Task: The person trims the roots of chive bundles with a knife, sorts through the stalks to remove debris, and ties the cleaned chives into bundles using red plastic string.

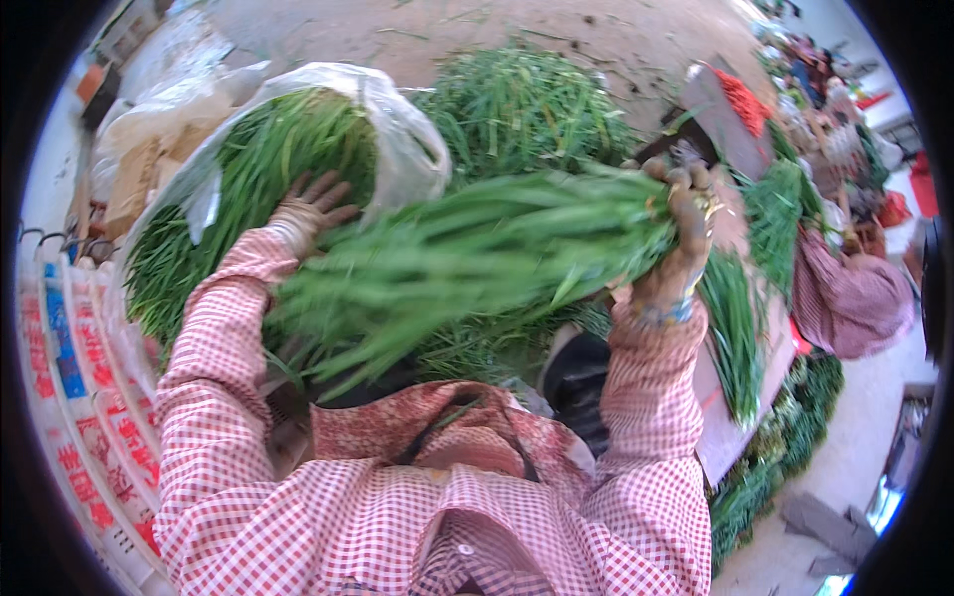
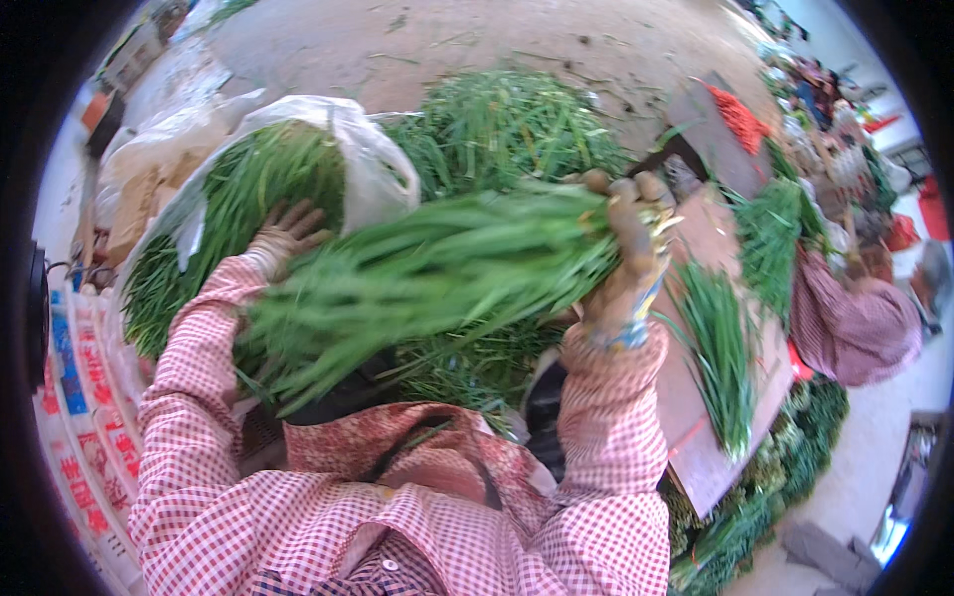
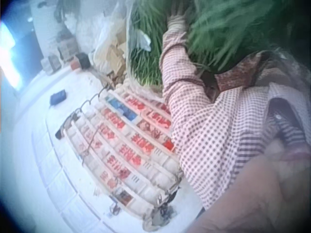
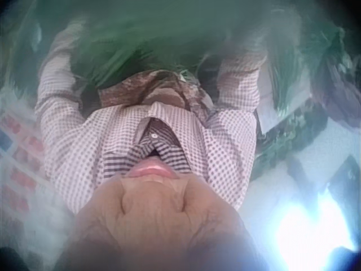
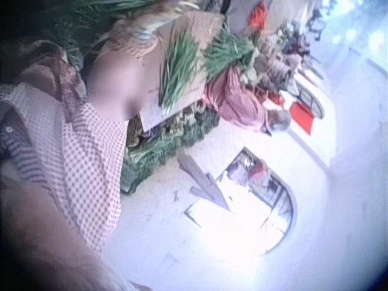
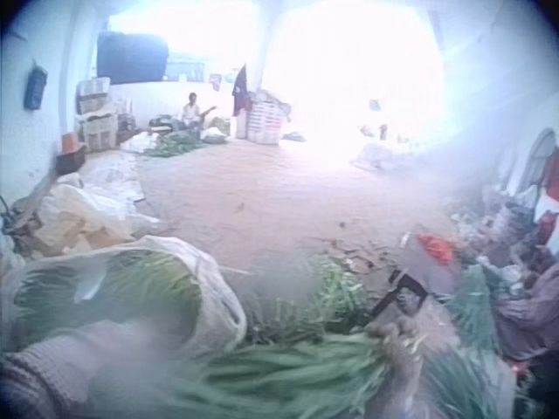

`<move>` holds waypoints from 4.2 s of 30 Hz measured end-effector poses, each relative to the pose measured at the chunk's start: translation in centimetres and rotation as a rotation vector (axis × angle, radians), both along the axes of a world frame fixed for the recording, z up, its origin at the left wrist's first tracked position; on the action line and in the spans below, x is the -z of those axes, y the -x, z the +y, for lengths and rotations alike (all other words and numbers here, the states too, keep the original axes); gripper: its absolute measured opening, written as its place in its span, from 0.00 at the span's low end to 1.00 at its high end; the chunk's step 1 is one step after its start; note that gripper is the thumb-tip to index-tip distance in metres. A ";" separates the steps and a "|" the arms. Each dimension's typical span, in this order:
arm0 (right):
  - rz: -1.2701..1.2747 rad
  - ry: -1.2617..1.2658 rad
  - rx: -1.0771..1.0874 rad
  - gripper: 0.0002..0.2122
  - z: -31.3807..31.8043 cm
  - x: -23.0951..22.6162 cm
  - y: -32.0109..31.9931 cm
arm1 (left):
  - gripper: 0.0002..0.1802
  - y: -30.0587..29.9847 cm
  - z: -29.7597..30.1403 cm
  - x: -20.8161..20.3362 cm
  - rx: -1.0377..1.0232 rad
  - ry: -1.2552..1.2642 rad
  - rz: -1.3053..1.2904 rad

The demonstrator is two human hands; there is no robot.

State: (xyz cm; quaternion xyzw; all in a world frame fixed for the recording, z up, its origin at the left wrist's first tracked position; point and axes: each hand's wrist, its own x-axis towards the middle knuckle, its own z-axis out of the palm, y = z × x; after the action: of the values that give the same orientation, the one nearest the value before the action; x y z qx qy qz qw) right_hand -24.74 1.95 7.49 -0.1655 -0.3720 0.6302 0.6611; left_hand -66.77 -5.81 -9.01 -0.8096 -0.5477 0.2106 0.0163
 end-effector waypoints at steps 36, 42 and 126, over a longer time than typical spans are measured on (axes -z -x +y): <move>-0.712 -0.218 -0.417 0.23 1.6 -2.1 -13.2 | 0.40 -33.6 0.2 -15.7 -0.212 0.966 -2.393; -0.685 -0.023 -0.234 0.17 5.0 -2.3 -18.3 | 0.26 -40.9 8.6 -20.2 0.306 0.453 -1.871; 0.526 0.434 -0.609 0.41 -18.7 9.4 0.8 | 0.36 -22.2 -20.6 -9.7 -0.525 0.832 -1.366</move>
State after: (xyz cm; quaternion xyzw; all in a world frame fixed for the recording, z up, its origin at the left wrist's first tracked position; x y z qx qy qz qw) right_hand -25.53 -16.78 -1.92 -0.0178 -0.0827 0.8798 0.4678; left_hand -44.55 -26.41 0.70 -0.5455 -0.4853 -0.1438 -0.6680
